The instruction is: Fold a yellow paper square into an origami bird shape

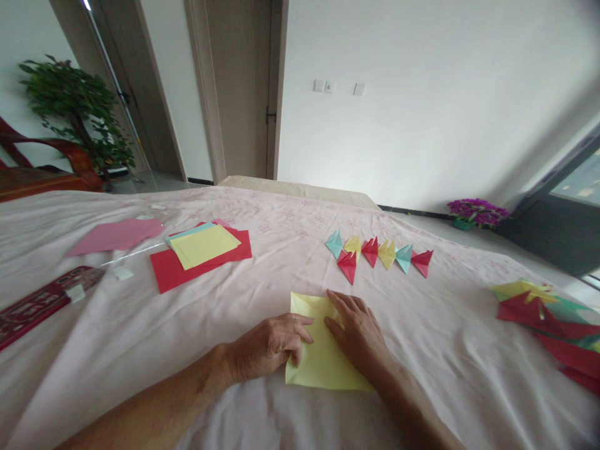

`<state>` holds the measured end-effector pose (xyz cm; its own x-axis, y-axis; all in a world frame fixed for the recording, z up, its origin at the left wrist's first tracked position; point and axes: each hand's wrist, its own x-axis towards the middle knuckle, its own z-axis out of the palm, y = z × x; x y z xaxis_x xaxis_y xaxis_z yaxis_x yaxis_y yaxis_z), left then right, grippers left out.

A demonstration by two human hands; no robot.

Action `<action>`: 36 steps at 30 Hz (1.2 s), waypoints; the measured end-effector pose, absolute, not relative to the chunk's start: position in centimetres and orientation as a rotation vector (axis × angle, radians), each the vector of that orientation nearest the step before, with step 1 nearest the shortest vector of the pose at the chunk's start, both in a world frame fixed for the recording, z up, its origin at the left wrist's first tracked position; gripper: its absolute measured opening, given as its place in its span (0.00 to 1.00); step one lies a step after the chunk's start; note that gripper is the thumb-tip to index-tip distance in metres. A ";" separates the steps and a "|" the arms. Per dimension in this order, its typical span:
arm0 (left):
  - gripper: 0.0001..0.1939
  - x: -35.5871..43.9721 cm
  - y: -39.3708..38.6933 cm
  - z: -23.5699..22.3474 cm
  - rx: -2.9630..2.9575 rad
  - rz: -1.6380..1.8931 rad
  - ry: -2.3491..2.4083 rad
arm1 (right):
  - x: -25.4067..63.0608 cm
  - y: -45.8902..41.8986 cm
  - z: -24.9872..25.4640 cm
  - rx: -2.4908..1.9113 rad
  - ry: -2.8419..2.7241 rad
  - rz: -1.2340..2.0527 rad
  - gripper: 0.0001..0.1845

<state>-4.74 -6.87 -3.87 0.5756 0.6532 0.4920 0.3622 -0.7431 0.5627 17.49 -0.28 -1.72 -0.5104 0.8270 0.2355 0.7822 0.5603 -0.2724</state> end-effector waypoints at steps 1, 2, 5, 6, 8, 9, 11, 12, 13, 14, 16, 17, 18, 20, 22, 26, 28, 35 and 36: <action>0.15 -4.8 -6.8 -3.8 2.405 0.968 0.822 | 17.7 -0.1 -1.6 -1.365 -2.431 0.207 0.28; 0.16 -4.9 -6.7 -3.8 2.410 0.957 0.841 | 17.9 0.1 -1.6 -1.409 -2.399 0.224 0.28; 0.16 -5.4 -6.1 -4.1 2.427 0.991 1.031 | 18.8 0.7 -1.6 -1.523 -2.325 0.254 0.24; 0.15 -5.6 -5.9 -4.2 2.426 1.012 1.122 | 19.1 0.8 -1.7 -1.559 -2.301 0.281 0.22; 0.14 -5.8 -5.6 -4.4 2.424 1.044 1.289 | 19.6 1.2 -2.0 -1.629 -2.244 0.373 0.20; 0.14 -5.9 -5.5 -4.4 2.435 1.056 1.354 | 19.9 1.3 -2.1 -1.659 -2.213 0.420 0.20; 0.14 -5.7 -5.8 -4.1 2.484 1.095 1.445 | 20.1 1.3 -2.4 -1.696 -2.174 0.489 0.21; 0.13 -5.4 -6.2 -3.8 2.514 1.128 1.475 | 20.1 1.2 -2.4 -1.707 -2.168 0.505 0.21; 0.13 -5.1 -6.7 -3.4 2.551 1.157 1.481 | 20.0 1.0 -2.4 -1.715 -2.169 0.516 0.21; 0.12 -4.7 -7.3 -3.0 2.578 1.186 1.490 | 19.9 0.8 -2.3 -1.724 -2.172 0.525 0.21; 0.09 -3.7 -8.5 -2.1 2.627 1.134 1.428 | 19.7 0.4 -2.0 -1.743 -2.178 0.544 0.21; 0.08 -3.2 -9.1 -1.8 2.654 1.075 1.374 | 19.6 0.2 -1.8 -1.753 -2.180 0.549 0.21; 0.08 -2.8 -9.6 -1.6 2.666 0.988 1.356 | 19.5 0.1 -1.6 -1.764 -2.180 0.550 0.20; 0.11 -2.2 -10.0 -1.6 2.657 0.862 1.354 | 19.4 0.0 -1.4 -1.778 -2.179 0.550 0.19; 0.14 -2.1 -9.9 -2.0 2.640 0.788 1.385 | 19.5 0.1 -1.2 -1.778 -2.179 0.562 0.17; 0.14 -2.6 -9.2 -3.0 2.636 0.785 1.428 | 19.8 0.2 -1.2 -1.754 -2.177 0.616 0.15; 0.13 -2.8 -9.0 -3.0 2.629 0.827 1.453 | 19.9 0.3 -1.2 -1.753 -2.172 0.625 0.14; 0.10 -2.4 -10.0 -2.2 2.689 0.841 1.446 | 20.4 0.8 -0.8 -1.781 -2.124 0.642 0.12; 0.11 -2.2 -10.2 -2.2 2.695 0.816 1.426 | 20.5 0.9 -0.8 -1.775 -2.111 0.677 0.12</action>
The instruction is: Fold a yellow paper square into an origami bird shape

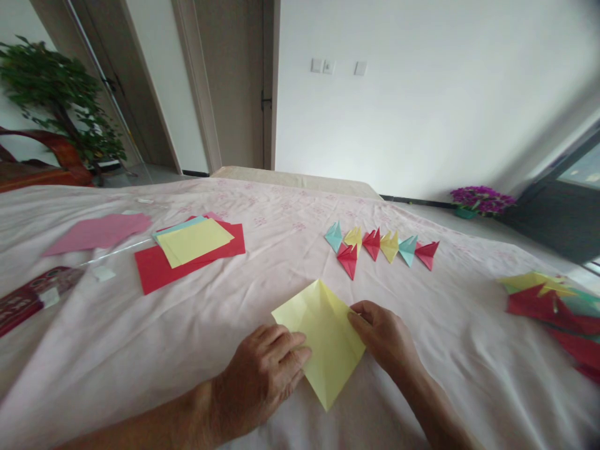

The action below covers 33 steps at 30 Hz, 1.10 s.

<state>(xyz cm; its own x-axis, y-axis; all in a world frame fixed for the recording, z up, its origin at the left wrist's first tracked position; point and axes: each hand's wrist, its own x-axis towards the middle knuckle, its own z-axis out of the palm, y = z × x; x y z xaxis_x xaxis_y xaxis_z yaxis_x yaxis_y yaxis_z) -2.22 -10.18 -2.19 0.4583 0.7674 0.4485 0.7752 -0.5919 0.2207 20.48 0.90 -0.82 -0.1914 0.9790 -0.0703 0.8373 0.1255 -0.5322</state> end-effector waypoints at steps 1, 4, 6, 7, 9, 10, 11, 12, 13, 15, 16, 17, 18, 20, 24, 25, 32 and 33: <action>0.12 -2.1 -10.3 -2.2 -2.698 -0.791 -1.404 | 20.6 1.0 -0.8 -1.761 -2.099 0.722 0.12; 0.14 -1.8 -10.5 -2.3 -2.741 -0.771 -1.416 | 21.1 1.1 -0.8 -1.703 -2.084 0.871 0.11; 0.16 -1.9 -10.4 -2.6 -2.738 -0.768 -1.442 | 21.5 1.2 -0.8 -1.707 -2.088 0.954 0.09; 0.17 -2.0 -10.3 -2.8 -2.734 -0.769 -1.455 | 21.7 1.2 -0.9 -1.723 -2.092 0.995 0.07; 0.19 -2.2 -10.1 -3.2 -2.735 -0.789 -1.475 | 22.1 1.3 -0.9 -1.751 -2.097 1.106 0.05; 0.20 -2.4 -9.9 -3.4 -2.740 -0.808 -1.482 | 22.3 1.4 -0.9 -1.745 -2.096 1.173 0.06; 0.19 -2.5 -9.7 -3.6 -2.747 -0.833 -1.483 | 22.5 1.4 -1.0 -1.724 -2.094 1.235 0.08; 0.19 -2.7 -9.4 -3.8 -2.760 -0.863 -1.472 | 22.6 1.5 -1.0 -1.691 -2.090 1.281 0.10; 0.18 -2.9 -9.0 -3.9 -2.779 -0.891 -1.456 | 22.7 1.7 -1.1 -1.651 -2.083 1.305 0.12; 0.16 -3.3 -8.2 -4.0 -2.836 -0.948 -1.396 | 22.7 2.1 -1.4 -1.573 -2.040 1.306 0.17; 0.15 -3.5 -7.8 -4.1 -2.865 -0.973 -1.369 | 22.7 2.3 -1.7 -1.550 -1.995 1.296 0.20; 0.15 -3.7 -7.4 -4.1 -2.892 -1.002 -1.343 | 22.6 2.6 -1.9 -1.535 -1.925 1.302 0.26; 0.15 -3.9 -7.1 -4.1 -2.913 -1.028 -1.316 | 22.4 2.8 -2.1 -1.526 -1.844 1.315 0.31; 0.16 -4.2 -6.5 -4.1 -2.954 -1.047 -1.293 | 22.1 3.0 -2.5 -1.537 -1.703 1.335 0.41; 0.17 -4.6 -6.0 -3.8 -3.029 -1.029 -1.265 | 21.7 2.6 -2.1 -1.413 -1.602 1.484 0.37; 0.16 -4.7 -5.9 -3.6 -3.049 -1.020 -1.251 | 21.7 2.4 -1.9 -1.381 -1.609 1.529 0.32; 0.17 -5.3 -4.9 -2.9 -3.230 -1.018 -1.070 | 21.6 1.3 -0.6 -1.374 -1.516 1.573 0.17; 0.17 -5.3 -4.7 -2.9 -3.246 -1.017 -1.070 | 21.7 1.1 -0.5 -1.365 -1.505 1.585 0.18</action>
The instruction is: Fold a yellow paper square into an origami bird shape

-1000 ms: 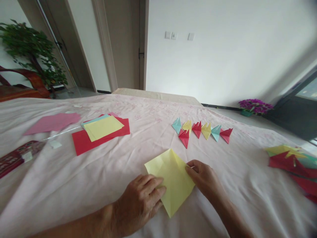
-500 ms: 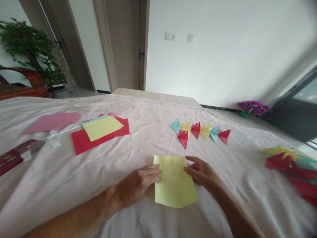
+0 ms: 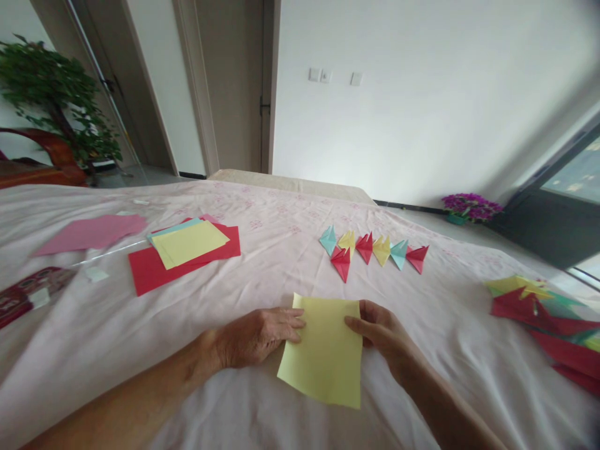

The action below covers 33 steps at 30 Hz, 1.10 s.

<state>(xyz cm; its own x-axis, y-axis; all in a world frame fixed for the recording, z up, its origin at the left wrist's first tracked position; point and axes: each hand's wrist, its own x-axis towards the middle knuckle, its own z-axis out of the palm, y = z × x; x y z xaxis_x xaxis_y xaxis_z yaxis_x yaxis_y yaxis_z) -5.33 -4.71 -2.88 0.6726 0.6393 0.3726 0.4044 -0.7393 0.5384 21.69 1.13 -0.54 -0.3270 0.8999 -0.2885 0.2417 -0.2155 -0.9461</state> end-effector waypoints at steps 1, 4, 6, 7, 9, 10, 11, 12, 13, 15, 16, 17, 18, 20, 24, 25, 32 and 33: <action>0.17 -5.4 -4.5 -2.8 2.461 0.762 0.816 | 21.8 1.0 -0.5 -1.364 -1.501 1.592 0.18; 0.17 -5.3 -4.2 -2.5 2.432 0.701 0.845 | 22.1 0.6 -0.7 -1.410 -1.586 1.500 0.17; 0.17 -5.1 -4.2 -2.1 2.417 0.684 0.877 | 22.3 0.4 -1.2 -1.516 -1.720 1.252 0.17; 0.17 -5.0 -4.2 -1.9 2.412 0.688 0.898 | 22.4 0.4 -1.5 -1.554 -1.790 1.118 0.16; 0.16 -4.6 -4.2 -1.7 2.410 0.710 0.957 | 22.3 0.4 -2.0 -1.576 -1.911 0.916 0.14; 0.15 -4.4 -4.1 -1.7 2.416 0.724 0.999 | 22.3 0.3 -2.2 -1.568 -1.957 0.857 0.13; 0.15 -4.2 -4.1 -1.8 2.429 0.742 1.047 | 22.2 0.2 -2.4 -1.556 -1.995 0.810 0.13; 0.15 -4.0 -4.0 -2.0 2.447 0.760 1.098 | 22.1 0.2 -2.5 -1.541 -2.037 0.766 0.12; 0.15 -3.8 -3.9 -2.2 2.470 0.771 1.146 | 22.0 0.1 -2.6 -1.519 -2.083 0.723 0.12; 0.17 -3.5 -3.8 -2.9 2.518 0.764 1.226 | 21.8 -0.1 -2.7 -1.430 -2.184 0.652 0.15; 0.18 -3.5 -3.7 -3.2 2.536 0.752 1.264 | 21.8 -0.2 -2.8 -1.371 -2.238 0.627 0.16; 0.19 -3.4 -3.7 -3.5 2.548 0.734 1.307 | 21.9 -0.2 -2.9 -1.307 -2.291 0.605 0.18; 0.20 -3.4 -3.6 -3.7 2.554 0.719 1.354 | 21.9 -0.2 -2.9 -1.251 -2.335 0.577 0.20; 0.21 -3.3 -3.4 -4.0 2.564 0.707 1.441 | 21.9 -0.3 -2.9 -1.163 -2.422 0.512 0.23; 0.21 -3.0 -3.1 -4.1 2.594 0.727 1.511 | 21.8 -0.3 -2.4 -1.087 -2.583 0.365 0.26; 0.20 -2.9 -3.0 -4.1 2.599 0.737 1.524 | 21.7 -0.3 -2.2 -1.080 -2.607 0.338 0.26; 0.19 -2.7 -2.7 -3.8 2.633 0.712 1.577 | 21.9 -0.6 -2.6 -0.838 -2.729 0.264 0.41; 0.19 -2.7 -2.7 -3.8 2.636 0.712 1.579 | 22.0 -0.6 -2.8 -0.813 -2.741 0.261 0.42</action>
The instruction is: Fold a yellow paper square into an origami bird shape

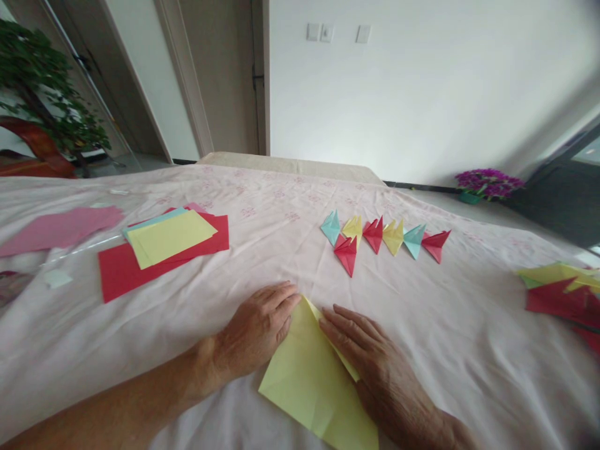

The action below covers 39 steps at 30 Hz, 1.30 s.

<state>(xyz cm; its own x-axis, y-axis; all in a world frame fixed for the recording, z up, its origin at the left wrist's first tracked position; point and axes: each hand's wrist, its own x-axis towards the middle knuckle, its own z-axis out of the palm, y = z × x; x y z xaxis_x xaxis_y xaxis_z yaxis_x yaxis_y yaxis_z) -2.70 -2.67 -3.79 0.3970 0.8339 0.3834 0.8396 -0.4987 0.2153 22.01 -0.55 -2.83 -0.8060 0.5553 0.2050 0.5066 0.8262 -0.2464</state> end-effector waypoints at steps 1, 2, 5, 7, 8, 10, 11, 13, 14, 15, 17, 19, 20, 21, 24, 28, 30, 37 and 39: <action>0.19 -2.7 -2.6 -3.8 -2.613 -0.703 -1.567 | 22.1 -0.6 -3.0 -0.797 -2.748 0.261 0.44; 0.19 -2.7 -2.6 -3.8 -2.613 -0.700 -1.568 | 22.1 -0.6 -3.2 -0.792 -2.753 0.261 0.45; 0.18 -2.8 -2.6 -3.9 -2.606 -0.703 -1.570 | 22.1 -0.7 -3.4 -0.812 -2.770 0.246 0.47; 0.18 -2.8 -2.5 -4.0 -2.597 -0.709 -1.569 | 22.0 -0.8 -3.3 -0.831 -2.792 0.232 0.48; 0.18 -2.8 -2.5 -4.1 -2.592 -0.712 -1.567 | 21.9 -0.9 -3.2 -0.838 -2.802 0.226 0.49; 0.17 -2.6 -2.4 -4.0 -2.579 -0.719 -1.568 | 21.9 -1.0 -3.1 -0.847 -2.819 0.215 0.49; 0.17 -2.6 -2.4 -3.9 -2.572 -0.725 -1.570 | 21.8 -1.0 -3.0 -0.850 -2.823 0.211 0.49; 0.16 -2.4 -2.2 -3.7 -2.556 -0.741 -1.577 | 21.8 -1.0 -2.9 -0.847 -2.832 0.211 0.48; 0.15 -2.3 -2.1 -3.6 -2.549 -0.745 -1.582 | 21.8 -1.0 -2.9 -0.843 -2.837 0.214 0.48; 0.15 -2.2 -2.0 -3.5 -2.542 -0.748 -1.585 | 21.7 -1.0 -2.9 -0.836 -2.843 0.217 0.48; 0.14 -2.1 -1.9 -3.4 -2.530 -0.748 -1.591 | 21.7 -0.9 -2.8 -0.823 -2.852 0.222 0.48; 0.14 -2.1 -1.8 -3.3 -2.521 -0.741 -1.597 | 21.6 -1.0 -2.7 -0.811 -2.857 0.224 0.47; 0.14 -2.1 -1.9 -3.3 -2.520 -0.735 -1.597 | 21.6 -1.0 -2.6 -0.808 -2.861 0.226 0.47; 0.13 -2.1 -1.9 -3.3 -2.518 -0.728 -1.596 | 21.5 -1.0 -2.6 -0.807 -2.865 0.228 0.47; 0.12 -2.1 -2.0 -3.4 -2.503 -0.705 -1.577 | 21.5 -1.1 -2.6 -0.818 -2.867 0.229 0.46; 0.13 -2.1 -2.0 -3.6 -2.488 -0.685 -1.518 | 21.4 -1.2 -2.7 -0.819 -2.849 0.231 0.45; 0.13 -2.1 -2.0 -3.6 -2.485 -0.673 -1.504 | 21.3 -1.3 -2.6 -0.810 -2.834 0.237 0.43; 0.13 -2.1 -2.0 -3.7 -2.464 -0.645 -1.502 | 20.8 -1.2 -2.2 -0.816 -2.828 0.278 0.42; 0.13 -2.0 -2.0 -3.6 -2.455 -0.646 -1.503 | 20.8 -1.2 -2.2 -0.813 -2.832 0.281 0.42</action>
<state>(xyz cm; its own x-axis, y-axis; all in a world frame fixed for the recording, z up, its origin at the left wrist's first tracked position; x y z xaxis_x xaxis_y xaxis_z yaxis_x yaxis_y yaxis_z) -2.02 -2.02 -3.63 0.3903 0.7986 0.4582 0.8819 -0.4672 0.0631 20.80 -1.20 -2.16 -0.8338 0.5386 0.1214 0.5043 0.8324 -0.2299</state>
